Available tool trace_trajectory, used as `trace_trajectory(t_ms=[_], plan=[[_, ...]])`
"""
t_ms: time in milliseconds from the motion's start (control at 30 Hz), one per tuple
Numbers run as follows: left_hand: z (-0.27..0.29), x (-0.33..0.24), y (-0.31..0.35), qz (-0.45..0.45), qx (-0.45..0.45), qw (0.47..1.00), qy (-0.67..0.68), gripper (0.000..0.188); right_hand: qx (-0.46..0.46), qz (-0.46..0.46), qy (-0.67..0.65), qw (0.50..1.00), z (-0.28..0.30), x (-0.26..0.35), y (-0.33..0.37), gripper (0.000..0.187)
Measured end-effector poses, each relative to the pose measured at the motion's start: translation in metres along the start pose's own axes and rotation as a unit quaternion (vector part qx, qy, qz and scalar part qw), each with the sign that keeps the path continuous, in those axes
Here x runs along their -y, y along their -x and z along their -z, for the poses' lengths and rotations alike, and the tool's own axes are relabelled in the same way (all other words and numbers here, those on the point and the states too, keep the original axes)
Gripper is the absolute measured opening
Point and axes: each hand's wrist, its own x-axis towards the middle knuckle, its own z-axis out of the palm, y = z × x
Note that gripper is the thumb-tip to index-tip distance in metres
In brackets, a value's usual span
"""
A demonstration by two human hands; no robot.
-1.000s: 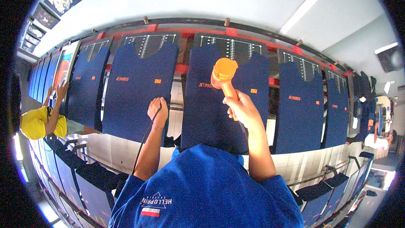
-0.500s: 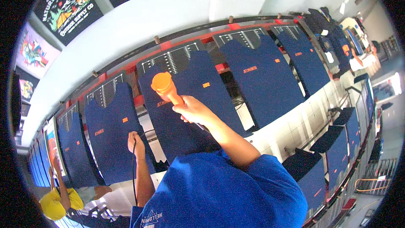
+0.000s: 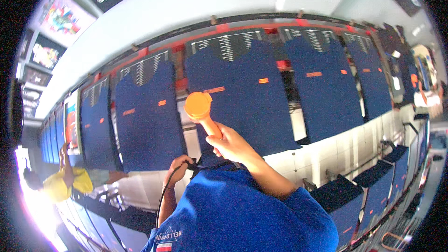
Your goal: The person uses a heat gun to dry ink on several dark blue garments mounted on printing boards, moving along the row to heat each design in sequence.
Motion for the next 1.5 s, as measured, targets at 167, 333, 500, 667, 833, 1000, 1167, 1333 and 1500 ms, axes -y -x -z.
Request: trace_trajectory(t_ms=[167,333,500,667,833,1000,1167,1333,1500], plan=[[0.057,0.046,0.074,0.033,-0.004,0.998,-0.056,0.02,0.085,-0.026,0.043,0.995,-0.049,-0.007,-0.023,0.053],[0.14,0.093,0.147,0.147,-0.08,0.986,0.017,0.021,0.139,-0.048,0.072,0.987,-0.124,-0.004,-0.05,0.052],[0.245,0.166,0.185,0.005,-0.286,0.956,-0.071,0.017,0.151,-0.059,0.087,0.983,-0.221,0.001,-0.087,0.049],[0.354,0.263,0.232,0.072,-0.365,0.927,-0.053,0.014,0.135,-0.077,0.044,0.987,-0.326,-0.009,-0.125,0.045],[0.415,0.369,0.252,0.072,-0.455,0.888,-0.004,0.013,0.134,-0.059,0.078,0.986,-0.384,-0.001,-0.155,0.042],[0.451,0.421,0.235,0.143,-0.512,0.835,0.144,0.013,0.06,-0.007,0.055,0.997,-0.385,0.033,-0.183,0.039],[0.465,0.446,0.219,0.201,-0.588,0.745,0.243,0.014,-0.023,0.076,0.074,0.994,-0.389,0.054,-0.218,0.039],[0.454,0.447,0.195,0.196,-0.66,0.713,0.135,0.015,-0.016,0.023,0.114,0.993,-0.383,0.043,-0.247,0.036],[0.441,0.431,0.178,0.251,-0.714,0.654,0.0,0.026,-0.022,0.015,0.115,0.993,-0.395,0.032,-0.259,0.031]])
